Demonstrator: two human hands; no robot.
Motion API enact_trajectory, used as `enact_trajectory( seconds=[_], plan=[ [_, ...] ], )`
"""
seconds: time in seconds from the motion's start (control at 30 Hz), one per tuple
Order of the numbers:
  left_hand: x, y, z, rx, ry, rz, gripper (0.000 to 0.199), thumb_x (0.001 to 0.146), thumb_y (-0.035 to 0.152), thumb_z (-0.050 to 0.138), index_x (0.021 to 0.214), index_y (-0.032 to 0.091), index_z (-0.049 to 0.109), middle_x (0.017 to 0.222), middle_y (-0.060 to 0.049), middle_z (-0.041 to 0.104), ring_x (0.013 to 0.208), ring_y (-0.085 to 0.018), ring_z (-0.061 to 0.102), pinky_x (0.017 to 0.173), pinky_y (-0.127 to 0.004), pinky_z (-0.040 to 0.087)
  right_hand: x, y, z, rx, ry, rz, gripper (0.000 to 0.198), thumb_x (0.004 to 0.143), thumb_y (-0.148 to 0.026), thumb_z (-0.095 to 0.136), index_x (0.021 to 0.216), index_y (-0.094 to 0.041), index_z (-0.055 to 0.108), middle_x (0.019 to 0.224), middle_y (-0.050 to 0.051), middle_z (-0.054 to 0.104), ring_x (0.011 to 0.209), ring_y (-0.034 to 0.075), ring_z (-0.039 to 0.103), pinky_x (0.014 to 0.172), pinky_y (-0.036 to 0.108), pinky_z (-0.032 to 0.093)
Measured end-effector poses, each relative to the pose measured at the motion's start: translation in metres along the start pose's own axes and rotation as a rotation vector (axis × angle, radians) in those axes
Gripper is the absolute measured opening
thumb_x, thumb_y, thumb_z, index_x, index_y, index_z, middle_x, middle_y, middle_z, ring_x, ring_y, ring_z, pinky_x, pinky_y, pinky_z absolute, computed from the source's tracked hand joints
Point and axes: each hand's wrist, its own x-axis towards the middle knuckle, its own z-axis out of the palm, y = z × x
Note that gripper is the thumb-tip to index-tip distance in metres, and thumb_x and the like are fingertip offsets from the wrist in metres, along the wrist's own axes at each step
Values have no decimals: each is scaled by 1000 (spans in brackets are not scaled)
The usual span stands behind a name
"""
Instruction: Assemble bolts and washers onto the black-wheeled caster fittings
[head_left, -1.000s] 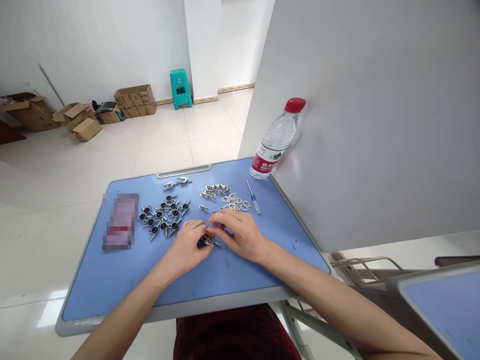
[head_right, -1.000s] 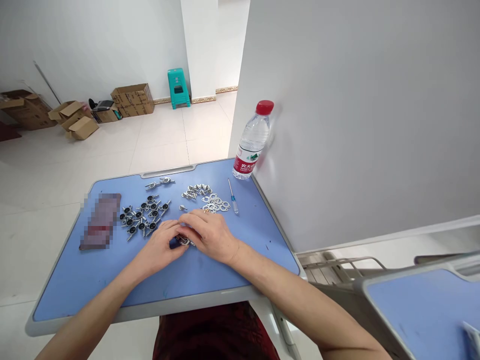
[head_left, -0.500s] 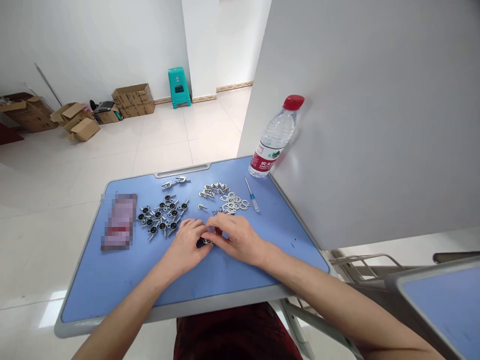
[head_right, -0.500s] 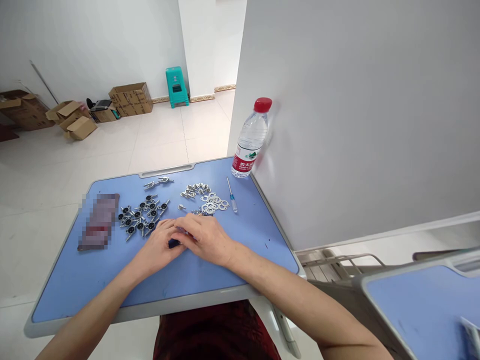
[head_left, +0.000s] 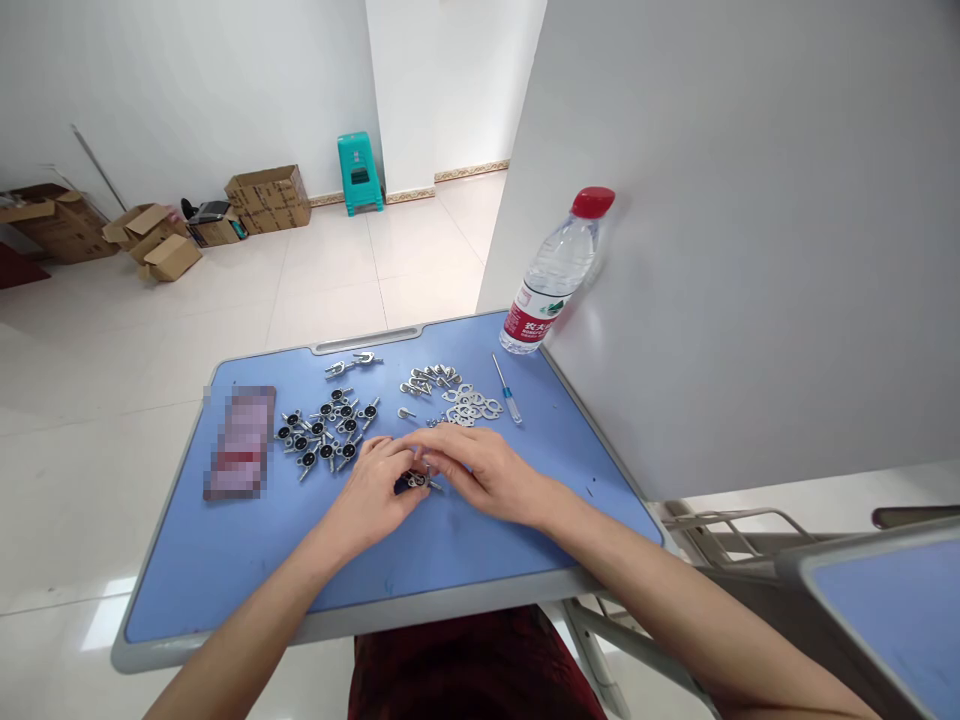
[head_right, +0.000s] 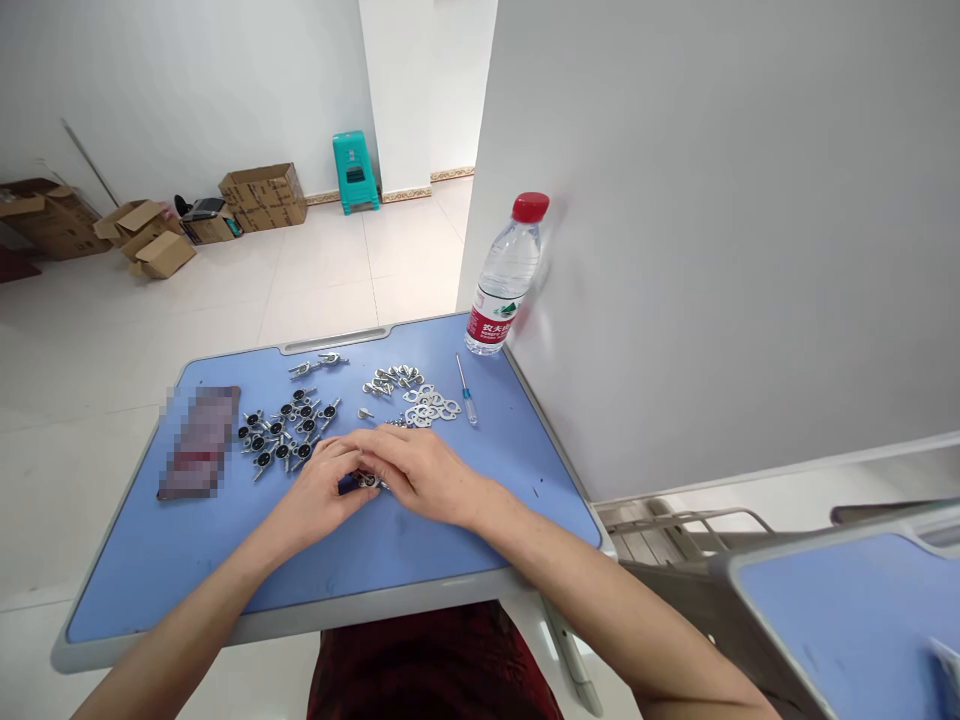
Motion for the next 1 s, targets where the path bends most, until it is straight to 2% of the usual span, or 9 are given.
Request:
enact_trajectory(
  seconds=[0.2, 0.33, 0.43, 0.53, 0.67, 0.8, 1.0],
  plan=[
    [1, -2, 2, 15, -4, 11, 10, 83, 14, 60, 89, 22, 63, 95, -1, 66, 96, -22, 59, 99, -43, 38, -4, 5, 16, -47, 182, 67, 12, 97, -26, 49, 95, -20, 59, 74, 1, 64, 64, 12, 58, 60, 21, 47],
    [2, 0, 1, 22, -3, 11, 7, 84, 14, 59, 83, 20, 62, 81, 0, 60, 86, -20, 57, 94, -41, 40, -6, 9, 22, -92, 254, 136, 18, 93, -34, 55, 84, -19, 55, 67, -2, 58, 53, 10, 52, 51, 21, 43],
    [2, 2, 0, 24, -15, 3, 8, 82, 12, 60, 83, 20, 62, 78, 1, 58, 84, -20, 57, 93, -41, 41, -5, 10, 17, -98, 229, 128, 17, 95, -34, 53, 89, -19, 56, 69, -1, 59, 55, 10, 53, 53, 21, 44],
    [1, 2, -1, 26, -13, 9, 10, 83, 13, 60, 87, 21, 63, 86, 0, 62, 90, -21, 57, 97, -42, 39, -3, 9, 10, -74, 138, 47, 17, 99, -30, 46, 99, -18, 58, 77, 2, 63, 64, 12, 57, 60, 23, 45],
    [0, 0, 0, 29, -7, 10, 11, 86, 15, 58, 93, 21, 64, 93, -1, 65, 93, -20, 58, 99, -42, 38, -1, 6, 7, -66, 61, -22, 21, 99, -32, 46, 93, -18, 60, 75, 3, 62, 64, 13, 54, 59, 23, 43],
    [-1, -1, 2, 29, 1, 13, 12, 88, 15, 56, 93, 22, 64, 92, 0, 67, 94, -20, 59, 102, -44, 37, 1, 6, 13, -100, 60, -25, 29, 99, -38, 45, 86, -18, 61, 71, 2, 60, 61, 13, 51, 56, 23, 40],
    [0, -3, 5, 37, 35, 50, 13, 85, 12, 58, 89, 22, 64, 103, -2, 68, 106, -23, 58, 103, -47, 37, 5, 6, 18, -58, 86, -14, 27, 99, -36, 45, 91, -18, 63, 73, 2, 60, 63, 12, 53, 57, 22, 41]
  ],
)
